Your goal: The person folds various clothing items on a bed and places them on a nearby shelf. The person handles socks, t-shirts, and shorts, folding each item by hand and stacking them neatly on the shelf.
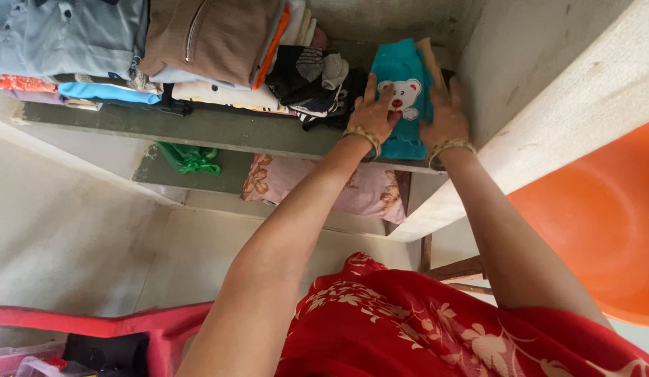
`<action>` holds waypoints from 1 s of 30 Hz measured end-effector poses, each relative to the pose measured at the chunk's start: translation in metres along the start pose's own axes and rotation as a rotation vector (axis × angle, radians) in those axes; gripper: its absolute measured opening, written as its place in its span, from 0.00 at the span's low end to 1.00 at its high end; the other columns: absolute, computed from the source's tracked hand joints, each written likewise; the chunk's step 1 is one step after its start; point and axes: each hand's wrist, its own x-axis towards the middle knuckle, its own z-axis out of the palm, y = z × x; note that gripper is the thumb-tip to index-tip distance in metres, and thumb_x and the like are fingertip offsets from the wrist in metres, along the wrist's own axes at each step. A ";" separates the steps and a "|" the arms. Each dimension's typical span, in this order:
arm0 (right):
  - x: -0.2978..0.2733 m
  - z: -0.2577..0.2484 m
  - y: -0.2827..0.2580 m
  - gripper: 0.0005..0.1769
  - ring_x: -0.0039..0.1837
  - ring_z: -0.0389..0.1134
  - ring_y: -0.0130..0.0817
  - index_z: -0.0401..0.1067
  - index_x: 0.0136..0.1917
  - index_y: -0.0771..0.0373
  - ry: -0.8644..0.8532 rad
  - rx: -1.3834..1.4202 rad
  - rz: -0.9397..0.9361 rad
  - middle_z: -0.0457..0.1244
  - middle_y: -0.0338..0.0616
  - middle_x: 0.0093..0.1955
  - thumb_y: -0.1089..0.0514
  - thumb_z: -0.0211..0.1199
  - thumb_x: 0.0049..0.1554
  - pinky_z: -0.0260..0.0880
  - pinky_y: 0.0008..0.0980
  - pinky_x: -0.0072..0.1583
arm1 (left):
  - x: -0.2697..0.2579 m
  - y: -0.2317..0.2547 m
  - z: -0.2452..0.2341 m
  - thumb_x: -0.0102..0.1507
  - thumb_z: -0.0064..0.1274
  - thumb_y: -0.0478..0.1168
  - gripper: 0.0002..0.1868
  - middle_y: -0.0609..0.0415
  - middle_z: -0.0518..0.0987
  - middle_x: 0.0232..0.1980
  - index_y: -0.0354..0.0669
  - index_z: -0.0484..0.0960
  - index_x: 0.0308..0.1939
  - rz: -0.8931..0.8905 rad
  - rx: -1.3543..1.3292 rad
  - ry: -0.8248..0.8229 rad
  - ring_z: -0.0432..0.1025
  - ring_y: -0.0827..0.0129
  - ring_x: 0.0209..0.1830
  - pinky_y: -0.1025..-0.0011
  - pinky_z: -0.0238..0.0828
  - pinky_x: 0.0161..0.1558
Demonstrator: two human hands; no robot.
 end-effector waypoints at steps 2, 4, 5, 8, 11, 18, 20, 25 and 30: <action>-0.006 0.003 0.004 0.40 0.73 0.58 0.60 0.69 0.71 0.59 -0.005 0.005 -0.003 0.46 0.64 0.80 0.68 0.72 0.45 0.67 0.46 0.64 | -0.009 0.000 0.004 0.62 0.58 0.50 0.33 0.44 0.44 0.83 0.58 0.67 0.72 0.008 0.050 -0.016 0.59 0.42 0.71 0.49 0.66 0.64; -0.013 0.008 0.007 0.39 0.74 0.59 0.56 0.70 0.70 0.54 -0.047 0.084 0.079 0.47 0.60 0.81 0.69 0.72 0.45 0.66 0.44 0.67 | -0.021 0.001 0.008 0.63 0.58 0.50 0.31 0.46 0.49 0.82 0.58 0.71 0.70 0.041 0.102 0.100 0.57 0.45 0.75 0.47 0.66 0.66; -0.014 0.010 0.008 0.37 0.75 0.59 0.55 0.72 0.69 0.54 0.010 0.060 0.045 0.49 0.59 0.80 0.71 0.69 0.46 0.66 0.42 0.69 | -0.025 0.001 0.009 0.63 0.58 0.50 0.30 0.46 0.51 0.81 0.57 0.73 0.69 0.060 0.129 0.160 0.56 0.47 0.77 0.46 0.66 0.66; -0.015 0.013 0.011 0.33 0.77 0.60 0.55 0.76 0.65 0.54 0.151 0.045 -0.043 0.54 0.58 0.78 0.76 0.64 0.49 0.67 0.41 0.72 | -0.040 0.008 0.013 0.69 0.50 0.52 0.25 0.46 0.52 0.83 0.56 0.71 0.70 0.245 0.158 0.240 0.53 0.49 0.82 0.46 0.61 0.74; -0.018 0.015 0.011 0.31 0.74 0.62 0.56 0.77 0.63 0.57 0.166 0.080 -0.073 0.56 0.56 0.77 0.77 0.62 0.48 0.68 0.42 0.71 | -0.051 0.012 0.017 0.71 0.42 0.57 0.28 0.53 0.55 0.80 0.54 0.67 0.73 0.337 0.278 0.243 0.50 0.53 0.80 0.38 0.48 0.74; -0.033 -0.008 -0.013 0.21 0.72 0.59 0.57 0.75 0.66 0.60 -0.007 -0.067 -0.085 0.56 0.50 0.80 0.67 0.60 0.60 0.65 0.50 0.69 | -0.058 0.013 0.006 0.70 0.40 0.58 0.31 0.55 0.57 0.80 0.56 0.62 0.75 0.247 0.306 0.078 0.47 0.55 0.82 0.36 0.43 0.74; -0.043 -0.024 -0.022 0.21 0.75 0.56 0.57 0.74 0.68 0.63 0.026 -0.057 -0.172 0.54 0.50 0.82 0.63 0.61 0.61 0.61 0.51 0.72 | -0.065 0.009 0.000 0.70 0.44 0.61 0.32 0.51 0.57 0.79 0.55 0.62 0.74 0.281 0.285 0.072 0.46 0.51 0.82 0.35 0.43 0.73; -0.065 -0.048 -0.033 0.39 0.78 0.51 0.55 0.68 0.70 0.65 -0.066 -0.127 -0.424 0.54 0.52 0.77 0.48 0.71 0.48 0.47 0.55 0.74 | -0.088 -0.020 -0.004 0.56 0.58 0.42 0.42 0.49 0.55 0.79 0.58 0.63 0.75 0.503 0.235 0.116 0.51 0.44 0.79 0.47 0.58 0.72; -0.062 -0.028 -0.024 0.40 0.82 0.50 0.48 0.59 0.80 0.64 -0.083 -0.153 -0.353 0.52 0.47 0.82 0.55 0.66 0.58 0.46 0.52 0.79 | -0.063 -0.029 0.010 0.59 0.53 0.26 0.44 0.50 0.53 0.82 0.59 0.62 0.78 0.484 0.311 0.219 0.54 0.46 0.79 0.58 0.66 0.71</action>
